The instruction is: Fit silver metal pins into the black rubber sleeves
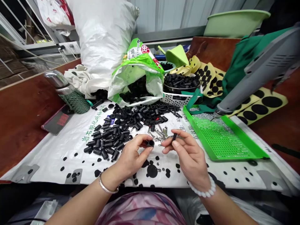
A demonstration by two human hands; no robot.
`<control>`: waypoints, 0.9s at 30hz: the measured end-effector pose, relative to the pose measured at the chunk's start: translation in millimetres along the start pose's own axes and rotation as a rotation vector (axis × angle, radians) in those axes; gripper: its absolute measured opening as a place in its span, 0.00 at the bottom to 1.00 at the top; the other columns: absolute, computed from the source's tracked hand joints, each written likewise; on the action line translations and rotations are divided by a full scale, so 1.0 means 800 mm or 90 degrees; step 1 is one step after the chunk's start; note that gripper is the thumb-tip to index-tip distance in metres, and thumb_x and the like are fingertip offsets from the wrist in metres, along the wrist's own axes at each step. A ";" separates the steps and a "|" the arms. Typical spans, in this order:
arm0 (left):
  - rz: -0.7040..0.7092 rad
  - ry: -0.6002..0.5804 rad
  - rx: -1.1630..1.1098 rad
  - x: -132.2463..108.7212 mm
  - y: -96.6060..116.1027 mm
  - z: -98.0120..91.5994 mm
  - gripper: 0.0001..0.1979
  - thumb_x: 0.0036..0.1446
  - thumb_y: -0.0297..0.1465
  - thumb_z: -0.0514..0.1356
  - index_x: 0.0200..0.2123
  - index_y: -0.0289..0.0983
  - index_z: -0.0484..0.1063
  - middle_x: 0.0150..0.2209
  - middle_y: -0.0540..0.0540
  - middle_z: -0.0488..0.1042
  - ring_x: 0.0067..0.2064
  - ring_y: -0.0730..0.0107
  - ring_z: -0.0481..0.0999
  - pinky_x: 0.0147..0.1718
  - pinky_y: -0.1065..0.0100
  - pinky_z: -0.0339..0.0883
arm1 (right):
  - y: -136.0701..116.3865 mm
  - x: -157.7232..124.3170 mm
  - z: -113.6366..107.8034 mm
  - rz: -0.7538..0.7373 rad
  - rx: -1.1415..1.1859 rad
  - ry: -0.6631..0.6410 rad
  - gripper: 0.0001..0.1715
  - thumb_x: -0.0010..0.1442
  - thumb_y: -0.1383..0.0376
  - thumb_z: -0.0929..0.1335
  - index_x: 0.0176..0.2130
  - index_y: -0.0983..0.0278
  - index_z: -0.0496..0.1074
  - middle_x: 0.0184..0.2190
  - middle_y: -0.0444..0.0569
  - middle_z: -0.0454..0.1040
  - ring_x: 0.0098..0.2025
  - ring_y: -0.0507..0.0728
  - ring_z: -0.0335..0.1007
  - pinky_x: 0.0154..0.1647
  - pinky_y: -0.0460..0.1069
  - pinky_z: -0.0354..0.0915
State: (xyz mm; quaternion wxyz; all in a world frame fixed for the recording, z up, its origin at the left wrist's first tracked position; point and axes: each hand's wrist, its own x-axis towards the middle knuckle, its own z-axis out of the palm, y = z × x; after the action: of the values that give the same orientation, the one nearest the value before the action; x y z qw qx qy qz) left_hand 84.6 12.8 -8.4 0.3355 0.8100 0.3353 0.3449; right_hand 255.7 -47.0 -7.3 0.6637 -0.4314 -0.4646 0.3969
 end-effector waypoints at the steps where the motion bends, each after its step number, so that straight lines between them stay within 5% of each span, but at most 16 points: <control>1: -0.003 -0.002 -0.017 -0.002 0.001 0.001 0.12 0.55 0.27 0.56 0.45 0.36 0.64 0.41 0.45 0.70 0.39 0.71 0.71 0.41 0.69 0.67 | -0.002 0.000 0.002 -0.013 -0.018 0.009 0.12 0.61 0.67 0.62 0.46 0.63 0.64 0.31 0.46 0.76 0.29 0.51 0.73 0.36 0.50 0.69; 7: -0.019 -0.018 -0.051 -0.007 0.006 0.005 0.12 0.54 0.26 0.57 0.43 0.37 0.65 0.41 0.46 0.71 0.39 0.72 0.72 0.41 0.69 0.68 | -0.003 0.002 0.015 -0.070 -0.075 0.045 0.05 0.61 0.68 0.63 0.39 0.62 0.67 0.35 0.47 0.77 0.39 0.53 0.73 0.43 0.50 0.67; 15: -0.029 -0.018 -0.125 -0.006 0.019 0.008 0.12 0.52 0.25 0.58 0.43 0.35 0.67 0.40 0.45 0.72 0.37 0.72 0.73 0.38 0.70 0.69 | 0.009 -0.001 0.022 -0.186 -0.197 -0.023 0.10 0.58 0.71 0.64 0.40 0.59 0.69 0.42 0.49 0.73 0.48 0.57 0.67 0.50 0.57 0.62; 22: -0.014 -0.023 -0.094 -0.009 0.014 -0.001 0.11 0.54 0.27 0.58 0.43 0.36 0.68 0.38 0.45 0.72 0.37 0.71 0.72 0.38 0.69 0.68 | 0.010 -0.004 0.008 -0.312 -0.387 -0.109 0.17 0.57 0.74 0.64 0.44 0.58 0.69 0.41 0.51 0.73 0.45 0.59 0.67 0.48 0.60 0.61; 27: 0.035 -0.073 0.024 -0.012 0.012 -0.005 0.12 0.56 0.28 0.56 0.45 0.37 0.66 0.39 0.46 0.73 0.37 0.71 0.72 0.37 0.69 0.67 | -0.002 -0.003 -0.001 -0.337 -0.539 -0.184 0.09 0.56 0.72 0.64 0.38 0.64 0.69 0.31 0.52 0.72 0.35 0.58 0.66 0.37 0.56 0.61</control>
State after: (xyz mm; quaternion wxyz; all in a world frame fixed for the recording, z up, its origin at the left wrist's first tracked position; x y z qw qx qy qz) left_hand 78.9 1.2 -1.9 0.3292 0.8435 0.2997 0.3005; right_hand 256.1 -49.8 -6.4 0.4378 -0.4706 -0.7646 0.0481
